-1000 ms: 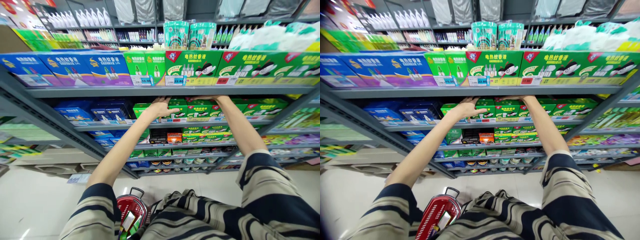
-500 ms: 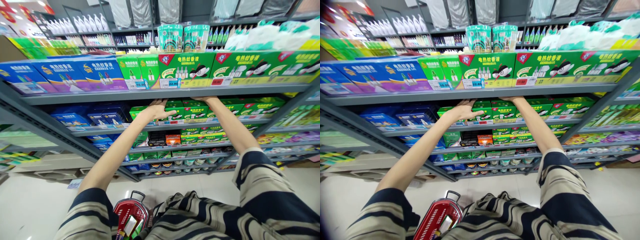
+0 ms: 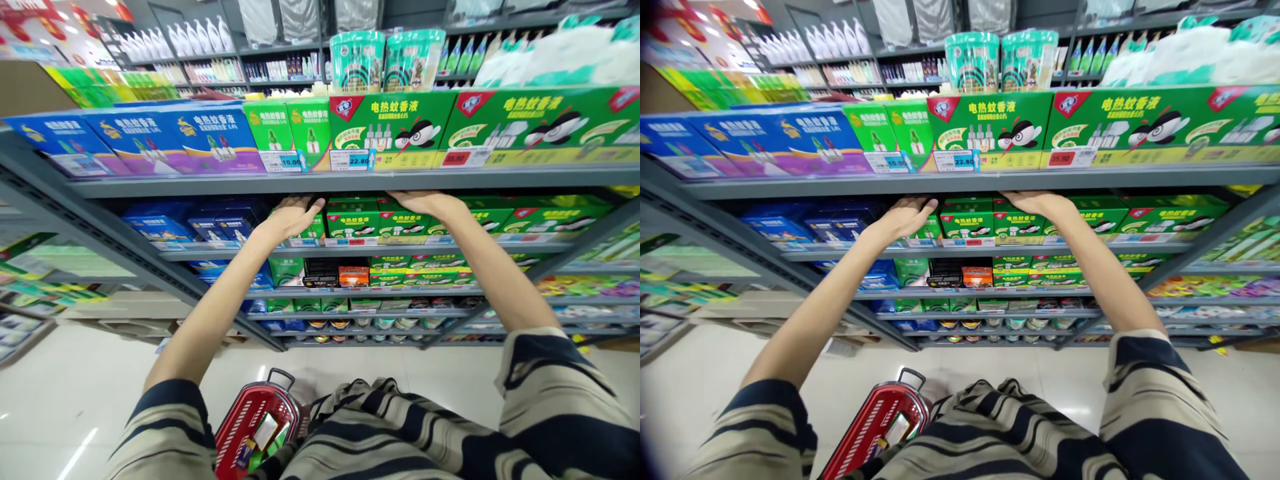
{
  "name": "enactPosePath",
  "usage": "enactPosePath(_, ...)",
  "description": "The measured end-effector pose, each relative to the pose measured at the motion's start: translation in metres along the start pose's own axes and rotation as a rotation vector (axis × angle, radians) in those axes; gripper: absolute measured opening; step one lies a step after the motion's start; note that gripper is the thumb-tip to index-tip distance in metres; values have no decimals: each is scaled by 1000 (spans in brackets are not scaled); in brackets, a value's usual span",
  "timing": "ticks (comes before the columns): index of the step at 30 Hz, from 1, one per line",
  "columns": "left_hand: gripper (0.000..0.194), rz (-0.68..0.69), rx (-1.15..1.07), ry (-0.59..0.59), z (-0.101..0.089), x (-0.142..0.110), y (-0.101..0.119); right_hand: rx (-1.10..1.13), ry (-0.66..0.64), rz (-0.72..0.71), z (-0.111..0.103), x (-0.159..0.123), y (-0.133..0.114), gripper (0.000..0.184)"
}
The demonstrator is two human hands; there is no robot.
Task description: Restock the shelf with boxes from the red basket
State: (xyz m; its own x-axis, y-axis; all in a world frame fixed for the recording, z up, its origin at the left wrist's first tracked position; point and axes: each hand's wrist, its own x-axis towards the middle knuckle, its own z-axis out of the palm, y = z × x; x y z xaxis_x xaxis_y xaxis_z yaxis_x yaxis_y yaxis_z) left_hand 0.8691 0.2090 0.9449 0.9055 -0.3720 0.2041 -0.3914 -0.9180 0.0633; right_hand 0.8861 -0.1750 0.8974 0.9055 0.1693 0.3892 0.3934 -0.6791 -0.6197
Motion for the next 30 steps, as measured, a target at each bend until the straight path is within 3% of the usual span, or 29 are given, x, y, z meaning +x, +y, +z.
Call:
enactPosePath(3, 90, -69, 97, -58, 8, -1, -1, -121, -41, 5, 9, -13, -14, 74)
enactPosePath(6, 89, -8, 154, -24, 12, -2, 7, -200, -69, -82, 16, -27, -43, 77)
enactPosePath(12, 79, 21, 133, -27, -3, -7, 7, -310, -152, -312, 34, -34, -95, 93)
enactPosePath(15, 78, 98, 21, 47, -8, -4, 9, -347, -217, -282, 41, -20, -94, 113)
enactPosePath(20, 80, 262, -36, 68, -1, 8, 24, -338, -275, -251, 40, -2, -83, 99)
enactPosePath(24, 76, 330, -66, 137, -4, 8, 28, -370, -217, -264, 38, -19, -92, 98)
enactPosePath(27, 73, 328, -257, 326, 4, -27, 18, -386, -2, -316, 41, -62, -94, 77)
enactPosePath(29, 64, 261, -457, 496, 36, -77, 3, -338, 174, -358, 50, -104, -85, 61)
enactPosePath(30, 62, 196, -561, 567, 63, -108, -5, -286, 263, -382, 59, -128, -77, 54)
